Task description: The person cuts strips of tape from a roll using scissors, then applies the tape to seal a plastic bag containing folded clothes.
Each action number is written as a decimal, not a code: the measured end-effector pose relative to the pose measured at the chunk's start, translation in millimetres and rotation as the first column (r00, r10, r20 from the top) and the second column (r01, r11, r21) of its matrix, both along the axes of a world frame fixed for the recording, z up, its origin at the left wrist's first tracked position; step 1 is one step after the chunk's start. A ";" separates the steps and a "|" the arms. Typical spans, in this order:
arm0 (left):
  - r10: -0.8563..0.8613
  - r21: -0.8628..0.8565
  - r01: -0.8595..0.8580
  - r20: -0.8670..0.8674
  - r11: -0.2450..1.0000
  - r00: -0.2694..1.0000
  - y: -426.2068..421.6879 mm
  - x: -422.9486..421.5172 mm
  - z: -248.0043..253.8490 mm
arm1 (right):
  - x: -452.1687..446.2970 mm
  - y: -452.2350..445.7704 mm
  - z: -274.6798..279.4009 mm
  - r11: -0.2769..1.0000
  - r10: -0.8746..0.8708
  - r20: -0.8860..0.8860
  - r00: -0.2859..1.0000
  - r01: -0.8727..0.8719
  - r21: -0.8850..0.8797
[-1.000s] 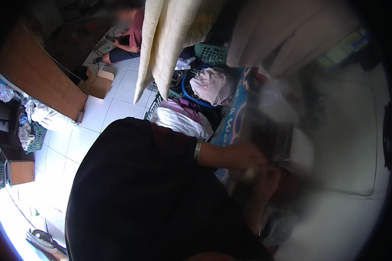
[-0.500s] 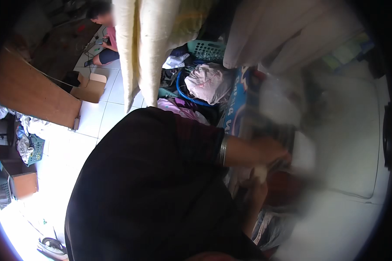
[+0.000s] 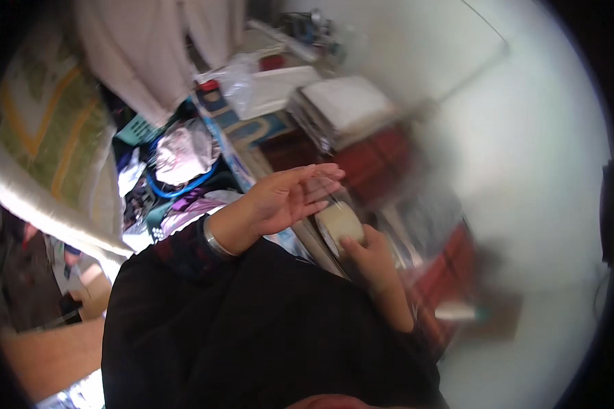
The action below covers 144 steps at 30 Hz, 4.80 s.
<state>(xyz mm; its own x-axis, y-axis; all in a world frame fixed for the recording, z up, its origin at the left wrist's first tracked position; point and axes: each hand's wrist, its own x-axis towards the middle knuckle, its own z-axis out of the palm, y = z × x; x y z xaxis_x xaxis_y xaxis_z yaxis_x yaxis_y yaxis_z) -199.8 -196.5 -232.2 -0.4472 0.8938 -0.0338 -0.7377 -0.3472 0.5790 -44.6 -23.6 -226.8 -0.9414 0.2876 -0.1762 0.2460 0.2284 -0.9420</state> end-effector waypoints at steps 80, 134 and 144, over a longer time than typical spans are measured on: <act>-0.464 -0.020 0.554 -0.572 0.832 0.676 134.4 189.9 26.2 | 398.7 217.5 -95.5 0.635 -0.502 0.328 0.800 0.083 0.768; -0.508 -0.022 0.772 -0.764 0.635 0.397 137.1 171.1 59.0 | 307.2 175.3 94.8 0.595 0.129 -0.071 0.989 -0.020 0.803; -0.430 0.030 0.848 -0.852 0.529 0.298 145.7 187.3 71.9 | 286.2 156.3 98.5 0.607 0.256 -0.173 0.951 -0.019 0.795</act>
